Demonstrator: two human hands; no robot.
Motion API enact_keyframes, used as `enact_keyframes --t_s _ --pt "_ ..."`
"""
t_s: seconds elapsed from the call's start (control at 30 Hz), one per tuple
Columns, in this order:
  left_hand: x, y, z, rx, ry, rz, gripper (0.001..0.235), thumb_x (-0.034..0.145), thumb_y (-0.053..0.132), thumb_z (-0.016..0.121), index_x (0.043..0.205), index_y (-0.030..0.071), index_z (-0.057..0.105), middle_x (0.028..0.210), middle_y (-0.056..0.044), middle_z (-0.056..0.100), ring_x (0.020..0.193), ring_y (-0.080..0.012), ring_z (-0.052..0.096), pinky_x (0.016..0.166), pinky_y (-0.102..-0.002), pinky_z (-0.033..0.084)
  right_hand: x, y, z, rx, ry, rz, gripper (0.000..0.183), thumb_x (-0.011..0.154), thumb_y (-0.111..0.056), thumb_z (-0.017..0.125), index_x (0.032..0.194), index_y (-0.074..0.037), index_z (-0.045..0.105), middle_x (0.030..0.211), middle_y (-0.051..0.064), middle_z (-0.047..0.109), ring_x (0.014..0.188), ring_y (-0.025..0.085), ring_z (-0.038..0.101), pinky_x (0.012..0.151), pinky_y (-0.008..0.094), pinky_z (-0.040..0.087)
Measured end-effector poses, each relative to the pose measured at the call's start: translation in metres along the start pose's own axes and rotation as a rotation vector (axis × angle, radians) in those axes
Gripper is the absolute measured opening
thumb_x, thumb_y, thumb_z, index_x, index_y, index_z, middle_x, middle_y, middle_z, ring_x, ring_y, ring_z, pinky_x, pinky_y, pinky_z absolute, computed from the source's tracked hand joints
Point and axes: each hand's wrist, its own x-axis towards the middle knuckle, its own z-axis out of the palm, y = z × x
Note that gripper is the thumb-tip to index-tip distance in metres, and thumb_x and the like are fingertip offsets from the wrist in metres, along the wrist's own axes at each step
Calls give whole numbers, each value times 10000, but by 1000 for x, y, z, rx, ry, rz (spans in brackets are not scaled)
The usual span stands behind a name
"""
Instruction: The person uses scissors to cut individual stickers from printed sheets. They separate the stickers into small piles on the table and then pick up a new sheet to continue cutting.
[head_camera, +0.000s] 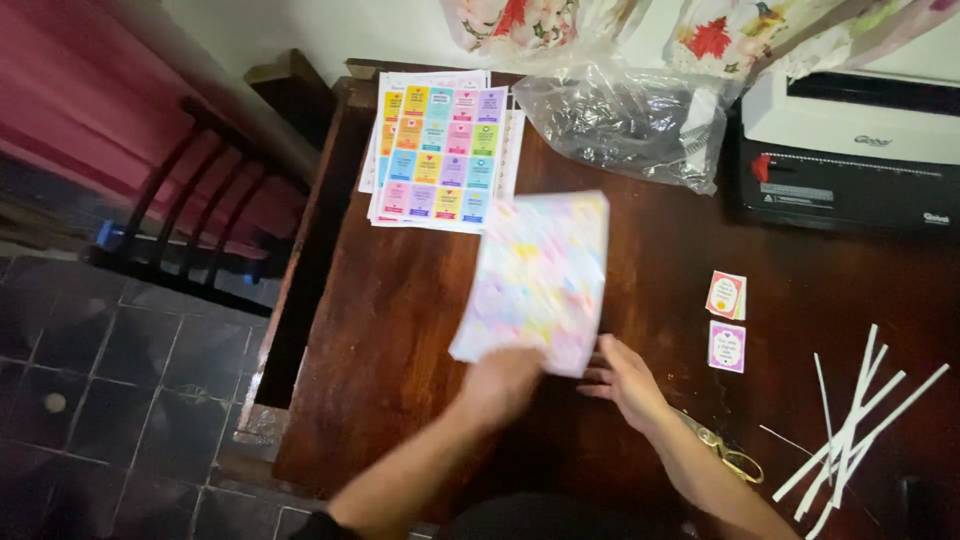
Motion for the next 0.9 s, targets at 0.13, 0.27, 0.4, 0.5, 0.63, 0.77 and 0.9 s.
enact_keyframes --t_s 0.13,0.27,0.4,0.5,0.63,0.77,0.9 --pt "16 -17 9 -136 -219 -85 146 930 223 658 959 84 692 914 -132 710 827 -352 693 701 -491 562 13 16 -4 -300 117 -138 397 909 -207 682 1250 -9 638 1064 139 776 910 233 744 825 421 593" --pt "61 -137 -45 -255 311 -577 268 818 271 800 1029 114 749 1007 -106 737 894 -322 706 782 -444 571 -19 17 -17 -557 243 -163 325 899 -111 697 1215 -39 665 1067 124 793 887 208 783 814 387 637" --pt "95 -269 -76 283 587 -786 516 658 262 940 1064 22 730 1122 -173 671 1117 -382 594 996 -486 516 -25 53 -57 -487 237 -271 309 916 -129 700 1205 -25 660 1071 141 786 888 186 755 800 357 613" --pt "113 -284 -89 253 316 -1085 798 593 380 997 1146 -64 629 1229 -225 568 1159 -402 521 949 -460 518 -26 71 -71 -364 179 -378 342 895 -144 725 1205 -15 659 1060 143 782 905 176 717 813 368 582" --pt "119 -307 -74 317 97 -1195 878 586 458 994 1174 -64 604 1289 -234 518 1220 -388 506 942 -436 548 -38 70 -76 -390 203 -227 343 892 -167 723 1203 -36 661 1017 116 794 884 177 742 800 372 608" --pt "120 -317 -68 261 83 -1239 960 610 448 990 1287 -55 532 1312 -229 521 1222 -366 543 1002 -417 548 -34 79 -74 -421 176 -159 324 897 -179 704 1194 -55 661 988 97 802 869 178 774 776 370 648" --pt "132 -280 -96 207 62 -1366 1035 590 427 1005 1335 -43 459 1344 -197 481 1268 -353 479 968 -437 551 -32 77 -66 -331 128 -238 320 896 -161 709 1193 -50 661 990 106 792 852 182 760 759 362 637"
